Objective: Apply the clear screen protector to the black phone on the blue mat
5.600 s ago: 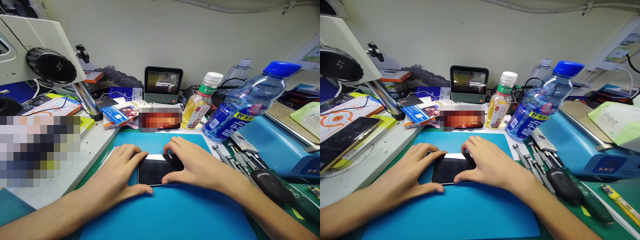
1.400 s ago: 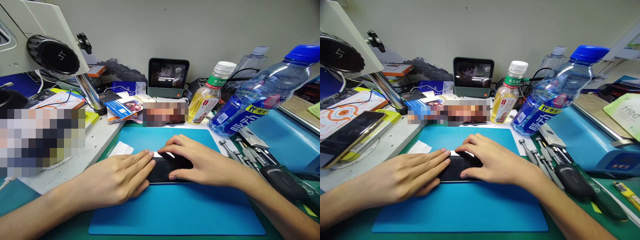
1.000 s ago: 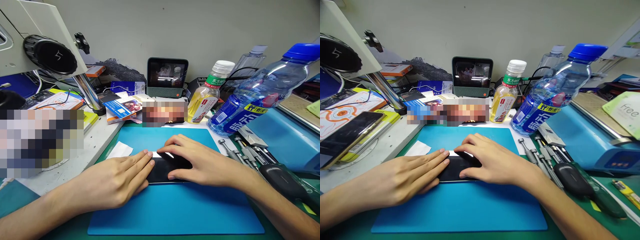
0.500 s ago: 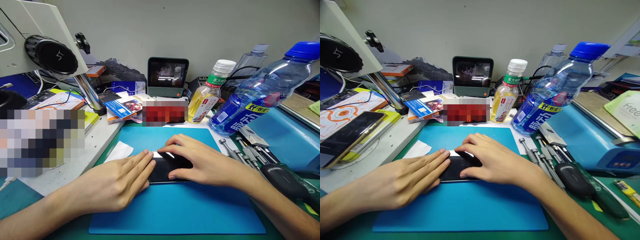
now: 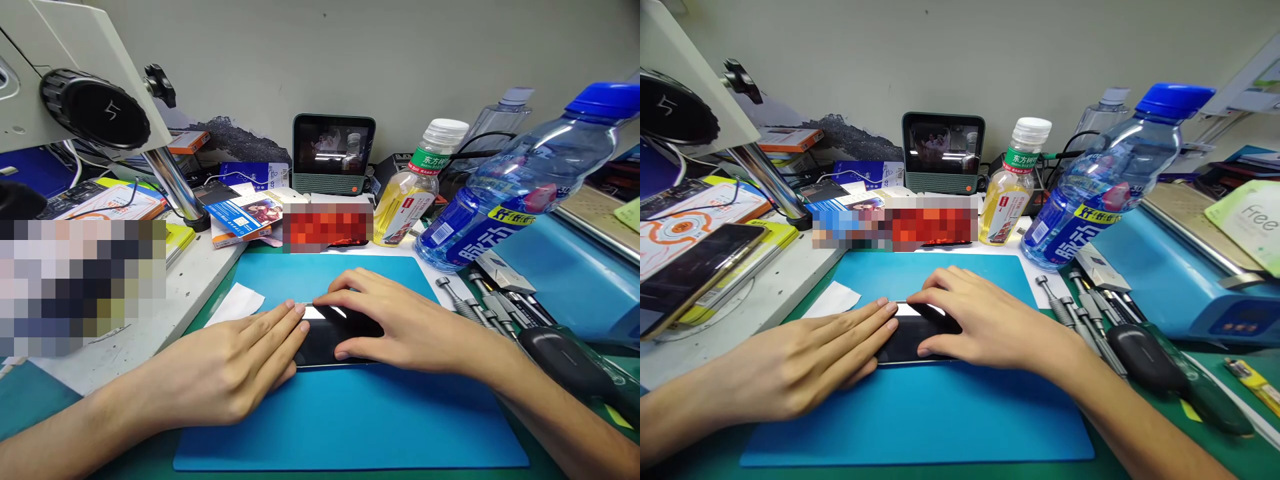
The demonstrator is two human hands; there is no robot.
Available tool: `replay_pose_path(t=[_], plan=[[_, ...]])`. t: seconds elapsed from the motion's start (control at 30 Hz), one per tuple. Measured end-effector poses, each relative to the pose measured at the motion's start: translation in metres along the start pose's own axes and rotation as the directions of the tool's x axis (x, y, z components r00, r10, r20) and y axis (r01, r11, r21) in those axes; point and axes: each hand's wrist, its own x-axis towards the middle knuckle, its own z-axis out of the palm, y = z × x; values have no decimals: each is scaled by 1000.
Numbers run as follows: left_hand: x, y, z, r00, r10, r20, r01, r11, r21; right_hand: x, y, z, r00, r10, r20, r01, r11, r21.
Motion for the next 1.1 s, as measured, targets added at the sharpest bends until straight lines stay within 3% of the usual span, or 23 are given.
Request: replay_pose_path(t=[0.2,1.1], plan=[[0,0,3,998,-11,-65,10,1000,-4,-1,1,0,1000,-2,-10,2,1000,-2],[-4,-1,4,999,19,-29,-18,999,51,0,1,1,1000,-16,-23,16,1000,22]])
